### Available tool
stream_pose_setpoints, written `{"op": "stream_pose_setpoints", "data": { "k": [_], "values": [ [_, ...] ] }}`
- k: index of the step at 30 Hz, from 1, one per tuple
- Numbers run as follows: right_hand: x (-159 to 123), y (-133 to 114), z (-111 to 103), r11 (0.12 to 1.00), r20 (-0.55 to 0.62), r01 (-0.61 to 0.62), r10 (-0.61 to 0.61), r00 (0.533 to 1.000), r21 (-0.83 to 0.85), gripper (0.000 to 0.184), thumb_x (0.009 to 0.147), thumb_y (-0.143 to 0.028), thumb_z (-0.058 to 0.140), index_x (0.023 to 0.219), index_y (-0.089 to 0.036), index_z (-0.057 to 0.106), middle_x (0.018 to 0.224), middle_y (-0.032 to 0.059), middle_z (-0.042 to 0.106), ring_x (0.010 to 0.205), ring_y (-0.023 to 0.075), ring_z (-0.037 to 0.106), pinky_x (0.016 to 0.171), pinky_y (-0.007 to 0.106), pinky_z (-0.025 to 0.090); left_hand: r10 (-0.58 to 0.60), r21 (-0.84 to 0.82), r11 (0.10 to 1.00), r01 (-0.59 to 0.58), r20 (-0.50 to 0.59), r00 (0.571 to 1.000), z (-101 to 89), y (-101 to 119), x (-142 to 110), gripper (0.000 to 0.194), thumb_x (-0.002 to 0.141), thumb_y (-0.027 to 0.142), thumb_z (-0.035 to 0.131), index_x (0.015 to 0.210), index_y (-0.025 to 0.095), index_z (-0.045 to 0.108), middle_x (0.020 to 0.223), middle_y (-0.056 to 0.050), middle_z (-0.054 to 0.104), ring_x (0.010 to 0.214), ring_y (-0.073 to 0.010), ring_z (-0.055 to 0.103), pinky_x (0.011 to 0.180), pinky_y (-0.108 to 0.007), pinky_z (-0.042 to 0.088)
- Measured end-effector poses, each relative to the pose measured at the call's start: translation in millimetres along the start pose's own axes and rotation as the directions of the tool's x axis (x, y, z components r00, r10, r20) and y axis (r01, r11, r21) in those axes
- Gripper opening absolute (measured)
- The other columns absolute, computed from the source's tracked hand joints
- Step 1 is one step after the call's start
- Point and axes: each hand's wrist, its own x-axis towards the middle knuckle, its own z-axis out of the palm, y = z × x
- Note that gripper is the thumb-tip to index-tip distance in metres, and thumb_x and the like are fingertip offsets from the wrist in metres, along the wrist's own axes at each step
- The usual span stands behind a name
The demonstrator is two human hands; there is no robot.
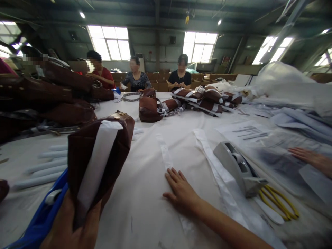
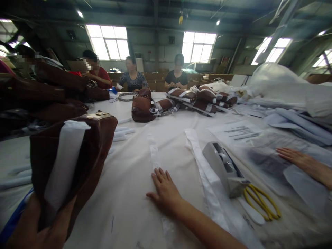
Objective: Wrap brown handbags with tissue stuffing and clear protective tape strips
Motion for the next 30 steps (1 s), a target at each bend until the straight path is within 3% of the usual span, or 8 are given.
{"op": "stream_pose_setpoints", "data": {
  "k": [3,5,10,13,18,23,26,30],
  "values": [
    [-15,-10,-1,0.999,-0.035,0.033,-0.032,0.999,0.012,0.07,0.092,-0.049,0.061,0.147,-0.01,0.044,0.155,0.0208,0.036,0.147,0.0346,0.029,0.12,0.058,0.025,0.023,0.156,0.988,-0.019,-0.023,0.999,-0.1,25,9,0.07,0.08,0.034,0.077,0.143,0.018,0.051,0.126,-0.016,0.068,0.097,-0.0315,0.071,0.085,-0.039,0.057],
    [-25,-21,-9,0.989,-0.13,0.142,-0.137,0.982,0.028,0.056,0.097,-0.043,0.056,0.142,-0.011,0.05,0.15,0.0188,0.047,0.144,0.0318,0.037,0.119,0.056,0.029,0.16,0.106,0.982,-0.158,-0.017,0.987,2.2,43,13,0.072,0.082,0.028,0.075,0.147,0.018,0.046,0.127,-0.015,0.068,0.1,-0.0283,0.071,0.086,-0.034,0.056],
    [-80,-56,-51,0.811,-0.342,0.585,-0.546,0.765,0.014,0.042,0.1,-0.043,0.05,0.129,-0.013,0.06,0.128,0.0095,0.068,0.131,0.0187,0.054,0.109,0.031,0.046,0.481,-0.121,0.874,-0.471,0.068,0.874,12.7,90,12,0.068,0.086,0.005,0.064,0.149,0.018,0.041,0.136,-0.011,0.062,0.122,-0.0238,0.062,0.105,-0.032,0.049],
    [-115,-61,-76,0.752,-0.352,0.658,-0.628,0.694,-0.045,0.049,0.099,-0.043,0.053,0.14,-0.016,0.05,0.122,0.0075,0.072,0.124,0.0182,0.06,0.105,0.029,0.051,0.589,-0.183,0.804,-0.566,0.113,0.8,23.7,107,-3,0.061,0.088,-0.002,0.052,0.145,0.018,0.046,0.138,-0.008,0.061,0.131,-0.025,0.054,0.109,-0.039,0.047],
    [-128,-31,-103,0.862,-0.44,0.505,-0.473,0.763,-0.05,0.064,0.096,-0.032,0.058,0.153,-0.039,0.031,0.125,0.0023,0.07,0.12,0.0233,0.064,0.102,0.043,0.055,0.706,-0.194,0.708,-0.679,0.218,0.674,35.7,112,-43,0.045,0.097,0.006,0.043,0.138,0.02,0.055,0.143,-0.005,0.057,0.136,-0.0242,0.048,0.111,-0.04,0.046],
    [-77,8,-118,0.952,-0.534,0.305,-0.251,0.807,0.013,0.041,0.097,-0.019,0.053,0.134,-0.035,0.059,0.128,0.0039,0.067,0.126,0.0236,0.059,0.106,0.046,0.051,0.746,-0.217,0.666,-0.714,0.199,0.635,30.9,115,-77,0.04,0.101,0.013,0.04,0.132,0.026,0.061,0.145,0.001,0.055,0.133,-0.0208,0.051,0.114,-0.037,0.042],
    [-31,30,-120,0.962,-0.417,0.266,-0.22,0.882,0.055,0.032,0.096,-0.017,0.05,0.118,-0.03,0.07,0.128,0.0051,0.066,0.127,0.0233,0.056,0.107,0.044,0.05,0.746,-0.202,0.666,-0.718,0.186,0.639,30.1,118,-89,0.04,0.102,0.014,0.037,0.132,0.026,0.062,0.145,0.001,0.055,0.132,-0.0213,0.053,0.116,-0.037,0.04],
    [33,50,-117,0.947,-0.096,0.31,-0.317,0.944,-0.081,0.04,0.088,-0.001,0.05,0.102,-0.028,0.077,0.138,0.0052,0.06,0.138,0.026,0.045,0.11,0.042,0.046,0.737,-0.148,0.676,-0.721,0.141,0.662,33.1,116,-95,0.043,0.104,0.018,0.031,0.131,0.028,0.063,0.145,0.0,0.055,0.13,-0.0225,0.055,0.117,-0.04,0.039]
  ]
}}
